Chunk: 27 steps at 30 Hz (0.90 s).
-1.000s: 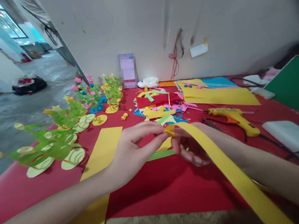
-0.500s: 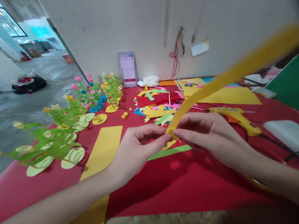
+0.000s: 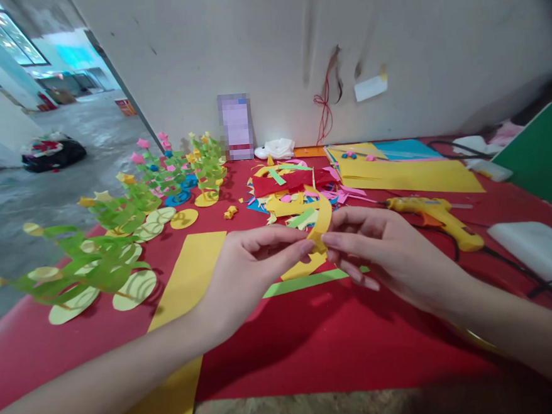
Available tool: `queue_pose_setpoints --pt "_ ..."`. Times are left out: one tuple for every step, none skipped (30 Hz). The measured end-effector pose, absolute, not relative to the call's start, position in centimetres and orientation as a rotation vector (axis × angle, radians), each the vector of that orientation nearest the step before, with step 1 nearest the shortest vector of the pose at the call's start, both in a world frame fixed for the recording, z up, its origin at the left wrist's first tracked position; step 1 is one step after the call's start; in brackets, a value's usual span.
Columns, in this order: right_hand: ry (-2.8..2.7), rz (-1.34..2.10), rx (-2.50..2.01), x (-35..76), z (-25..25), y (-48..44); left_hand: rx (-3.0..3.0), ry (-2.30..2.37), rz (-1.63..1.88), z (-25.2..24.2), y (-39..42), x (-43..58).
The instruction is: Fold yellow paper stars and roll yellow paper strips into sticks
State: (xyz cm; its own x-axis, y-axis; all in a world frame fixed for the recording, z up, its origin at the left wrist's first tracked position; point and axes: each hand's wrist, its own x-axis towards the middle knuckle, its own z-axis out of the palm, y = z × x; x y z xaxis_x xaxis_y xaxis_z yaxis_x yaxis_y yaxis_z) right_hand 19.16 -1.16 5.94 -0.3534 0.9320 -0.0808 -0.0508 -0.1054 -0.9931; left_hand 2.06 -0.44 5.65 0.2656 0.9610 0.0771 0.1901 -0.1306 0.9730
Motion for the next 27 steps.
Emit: queue_pose_setpoints --pt "-1.365 1.581 -1.032 19.2 5.9 -1.1 1.552 1.103 0.980 5.6 -0.4 2.1" --pt "-1.368 1.583 -1.033 19.2 5.9 -1.1 1.554 1.098 0.979 5.6 -0.4 2.1" --pt "-1.371 1.581 -1.036 19.2 5.9 -1.1 1.554 1.092 0.974 5.5 -0.4 2.1" --pt "-1.372 1.576 -1.040 19.2 5.8 -1.1 1.555 1.083 0.968 5.4 -0.4 2.1" --pt "-1.372 1.568 -1.043 19.2 5.8 -1.1 1.553 1.066 0.966 5.4 -0.4 2.1" --pt "-1.369 1.556 -1.044 19.1 5.8 -1.2 1.550 1.044 0.966 5.3 -0.4 2.1" --pt "-1.364 1.546 -1.043 19.1 5.7 -1.2 1.554 1.014 0.964 5.1 -0.4 2.1" --pt "-1.356 1.543 -1.041 19.1 5.7 -1.2 1.573 0.985 0.957 5.0 -0.5 2.1" --pt "-1.345 1.551 -1.038 19.0 5.7 -1.3 1.616 0.962 0.940 4.9 -0.5 2.1" --pt "-1.332 1.566 -1.029 19.0 5.7 -1.4 1.680 0.945 0.917 4.8 -0.6 2.0" --pt "-1.319 1.590 -1.020 18.9 5.7 -1.4 1.755 0.935 0.889 4.7 -0.6 2.0" --pt "-1.306 1.615 -1.011 18.9 5.7 -1.5 1.829 0.927 0.864 4.6 -0.7 1.9" --pt "-1.298 1.637 -1.003 18.9 5.7 -1.6 1.889 0.915 0.847 4.5 -0.7 1.9" --pt "-1.296 1.652 -0.996 18.8 5.7 -1.6 1.926 0.899 0.837 4.5 -0.8 1.8" --pt "-1.299 1.660 -0.992 18.8 5.7 -1.7 1.944 0.880 0.834 4.5 -0.8 1.7" --pt "-1.302 1.661 -0.989 18.8 5.7 -1.7 1.947 0.864 0.832 4.5 -0.9 1.6" --pt "-1.309 1.658 -0.985 18.8 5.7 -1.7 1.945 0.853 0.828 4.5 -0.9 1.5" --pt "-1.311 1.656 -0.981 18.8 5.7 -1.7 1.943 0.846 0.820 4.5 -1.0 1.5" --pt "-1.307 1.661 -0.982 18.8 5.7 -1.7 1.939 0.843 0.814 4.5 -1.0 1.4" --pt "-1.296 1.669 -0.987 18.8 5.8 -1.7 1.936 0.842 0.809 4.5 -1.0 1.4" --pt "-1.285 1.679 -0.993 18.8 5.8 -1.7 1.934 0.839 0.807 4.5 -1.0 1.4" --pt "-1.271 1.688 -1.004 18.8 5.8 -1.7 1.935 0.836 0.805 4.5 -0.9 1.4" --pt "-1.259 1.695 -1.015 18.8 5.9 -1.7 1.943 0.833 0.804 4.5 -0.9 1.4" --pt "-1.249 1.704 -1.022 18.8 5.9 -1.8 1.954 0.833 0.805 4.6 -0.9 1.4" --pt "-1.242 1.711 -1.026 18.7 6.0 -1.8 1.968 0.836 0.808 4.6 -0.8 1.4" --pt "-1.231 1.726 -1.025 18.7 6.0 -1.8 1.984 0.837 0.808 4.6 -0.8 1.5" --pt "-1.217 1.746 -1.020 18.7 6.0 -1.8 1.997 0.833 0.811 4.7 -0.8 1.5"
